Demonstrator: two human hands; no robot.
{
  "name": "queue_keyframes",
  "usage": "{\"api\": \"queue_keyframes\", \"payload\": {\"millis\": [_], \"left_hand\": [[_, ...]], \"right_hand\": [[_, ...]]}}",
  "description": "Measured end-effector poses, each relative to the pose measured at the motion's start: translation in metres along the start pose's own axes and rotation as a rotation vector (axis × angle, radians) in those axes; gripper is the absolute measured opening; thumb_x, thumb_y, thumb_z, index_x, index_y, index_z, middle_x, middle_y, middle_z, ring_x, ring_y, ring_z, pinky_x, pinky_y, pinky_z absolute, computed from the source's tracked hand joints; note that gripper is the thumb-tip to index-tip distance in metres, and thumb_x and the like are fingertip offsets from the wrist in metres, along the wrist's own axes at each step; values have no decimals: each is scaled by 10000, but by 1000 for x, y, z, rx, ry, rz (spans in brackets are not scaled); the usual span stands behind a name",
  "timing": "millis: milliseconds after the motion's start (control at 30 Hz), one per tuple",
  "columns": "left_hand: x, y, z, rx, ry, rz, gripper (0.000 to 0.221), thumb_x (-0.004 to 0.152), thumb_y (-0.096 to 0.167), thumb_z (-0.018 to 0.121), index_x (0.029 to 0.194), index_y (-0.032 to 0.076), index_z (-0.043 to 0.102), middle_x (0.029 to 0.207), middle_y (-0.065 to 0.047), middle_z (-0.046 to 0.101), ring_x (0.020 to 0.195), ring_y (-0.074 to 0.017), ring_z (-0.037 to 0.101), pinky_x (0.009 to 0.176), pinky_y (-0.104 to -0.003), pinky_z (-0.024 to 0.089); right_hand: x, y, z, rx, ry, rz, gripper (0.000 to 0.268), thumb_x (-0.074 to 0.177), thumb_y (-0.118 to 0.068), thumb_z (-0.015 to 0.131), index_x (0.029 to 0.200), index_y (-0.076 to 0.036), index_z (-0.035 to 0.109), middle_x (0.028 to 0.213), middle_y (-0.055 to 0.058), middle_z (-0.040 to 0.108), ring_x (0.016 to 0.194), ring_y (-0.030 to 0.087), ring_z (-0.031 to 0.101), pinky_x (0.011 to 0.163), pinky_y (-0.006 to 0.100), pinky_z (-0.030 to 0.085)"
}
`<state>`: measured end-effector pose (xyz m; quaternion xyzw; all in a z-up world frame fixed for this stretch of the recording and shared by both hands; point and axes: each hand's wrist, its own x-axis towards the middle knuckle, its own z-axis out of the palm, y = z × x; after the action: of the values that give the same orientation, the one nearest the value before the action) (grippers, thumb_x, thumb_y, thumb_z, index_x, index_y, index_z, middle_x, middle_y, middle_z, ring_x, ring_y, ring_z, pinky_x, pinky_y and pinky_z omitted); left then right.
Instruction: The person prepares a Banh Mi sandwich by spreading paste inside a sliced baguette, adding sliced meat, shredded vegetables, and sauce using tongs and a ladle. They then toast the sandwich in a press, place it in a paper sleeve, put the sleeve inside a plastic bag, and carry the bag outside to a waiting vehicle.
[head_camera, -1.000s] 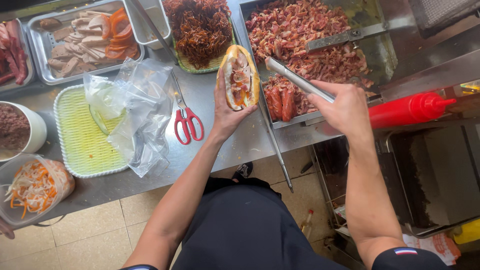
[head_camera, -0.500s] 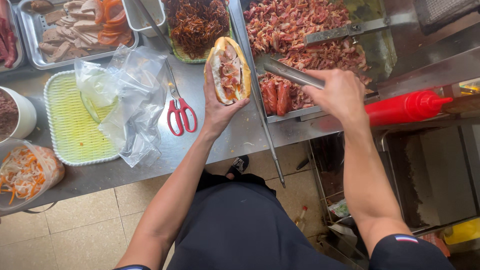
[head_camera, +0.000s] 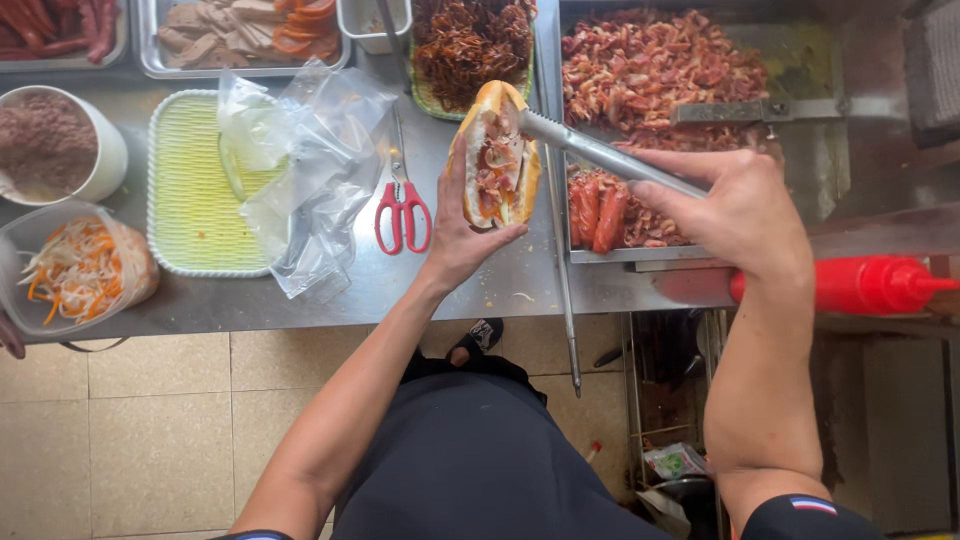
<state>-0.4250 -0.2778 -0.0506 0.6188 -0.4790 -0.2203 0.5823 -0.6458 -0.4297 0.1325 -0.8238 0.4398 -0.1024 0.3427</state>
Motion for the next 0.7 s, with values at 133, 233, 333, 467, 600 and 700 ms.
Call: {"api": "queue_keyframes", "payload": {"millis": [133, 233, 333, 467, 600, 700], "left_hand": [[-14, 21, -30, -51, 7, -60, 1308, 731, 207, 949, 1685, 166, 56, 1572, -174, 351, 1476, -315, 421, 1244, -414, 414], [-23, 30, -66, -83, 82, -42, 1297, 739, 207, 947, 1690, 151, 67, 1609, -183, 329, 1499, -325, 404, 1252, -420, 397], [-24, 38, -116, -119, 132, 32, 1288, 739, 224, 941, 1687, 127, 74, 1652, -202, 280, 1527, -332, 375, 1253, -423, 398], [-30, 61, -205, -44, 156, 26, 1309, 715, 254, 943, 1679, 92, 71, 1626, -224, 308, 1523, -341, 350, 1245, -431, 346], [-38, 71, -300, -33, 174, -16, 1281, 697, 261, 925, 1670, 97, 108, 1602, -228, 326, 1498, -342, 370, 1218, -435, 354], [-34, 70, -365, 48, 195, 14, 1271, 701, 231, 924, 1667, 97, 109, 1568, -228, 356, 1477, -339, 388, 1212, -428, 368]], "right_hand": [[3, -42, 30, -73, -7, -15, 458, 840, -272, 808, 1285, -183, 742, 833, 87, 777, 615, 87, 662, 592, 270, 511], [3, -68, 40, -20, 24, -128, 494, 835, -271, 813, 1309, -160, 726, 831, 56, 769, 653, 59, 632, 612, 251, 505], [3, -107, 58, -32, -41, -90, 499, 820, -269, 813, 1307, -184, 743, 701, 72, 692, 580, 101, 537, 542, 315, 447], [5, -196, 89, -187, -69, -17, 552, 810, -280, 875, 1347, -235, 757, 563, 147, 593, 511, 153, 470, 537, 316, 446], [14, -277, 114, -82, 14, -259, 506, 812, -282, 812, 1309, -233, 729, 673, 39, 687, 530, 95, 540, 474, 322, 405], [42, -335, 126, -26, 84, -338, 426, 901, -304, 759, 1320, -231, 722, 777, 37, 738, 540, 114, 575, 455, 340, 435]]}}
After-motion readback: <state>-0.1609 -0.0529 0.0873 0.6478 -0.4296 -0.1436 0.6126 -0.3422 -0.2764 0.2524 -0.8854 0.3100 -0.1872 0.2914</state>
